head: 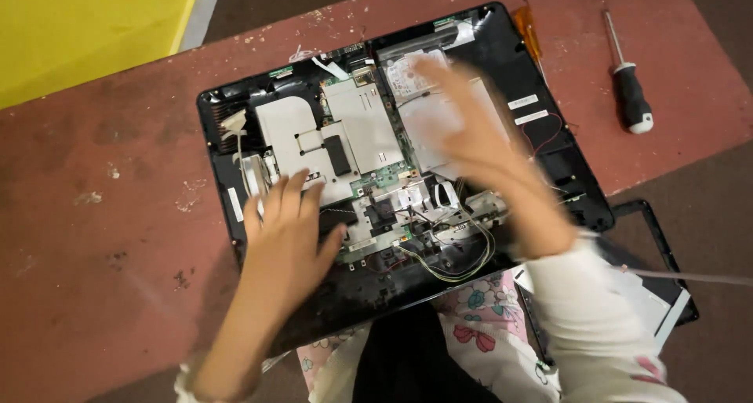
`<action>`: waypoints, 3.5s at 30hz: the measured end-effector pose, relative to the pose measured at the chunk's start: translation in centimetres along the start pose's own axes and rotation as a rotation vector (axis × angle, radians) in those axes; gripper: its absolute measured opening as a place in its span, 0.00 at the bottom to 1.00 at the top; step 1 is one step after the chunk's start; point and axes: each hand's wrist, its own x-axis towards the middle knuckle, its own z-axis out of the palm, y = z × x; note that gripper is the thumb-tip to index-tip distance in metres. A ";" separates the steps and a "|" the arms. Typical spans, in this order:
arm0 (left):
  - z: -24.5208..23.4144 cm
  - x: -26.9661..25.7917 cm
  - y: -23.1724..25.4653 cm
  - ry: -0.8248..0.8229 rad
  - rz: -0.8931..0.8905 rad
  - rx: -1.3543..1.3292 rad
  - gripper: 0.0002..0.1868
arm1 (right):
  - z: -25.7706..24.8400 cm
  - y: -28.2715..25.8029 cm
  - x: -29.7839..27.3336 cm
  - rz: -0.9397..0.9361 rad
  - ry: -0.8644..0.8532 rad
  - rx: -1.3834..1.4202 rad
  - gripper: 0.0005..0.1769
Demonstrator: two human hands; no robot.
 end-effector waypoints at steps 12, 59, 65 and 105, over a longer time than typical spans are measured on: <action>3.1 14.0 -10.3 0.105 -0.688 -0.277 0.36 | -14.5 19.6 -4.8 0.558 0.175 -0.819 0.22; 5.5 3.4 1.1 0.310 0.226 0.044 0.13 | 8.6 2.7 1.8 -0.232 0.177 -0.243 0.07; 5.7 3.6 0.8 0.324 0.221 0.012 0.14 | 8.2 1.5 2.2 -0.272 0.134 -0.348 0.06; -5.5 10.0 2.7 0.337 0.284 -1.445 0.11 | -1.8 -10.5 5.1 -0.593 0.154 -1.568 0.21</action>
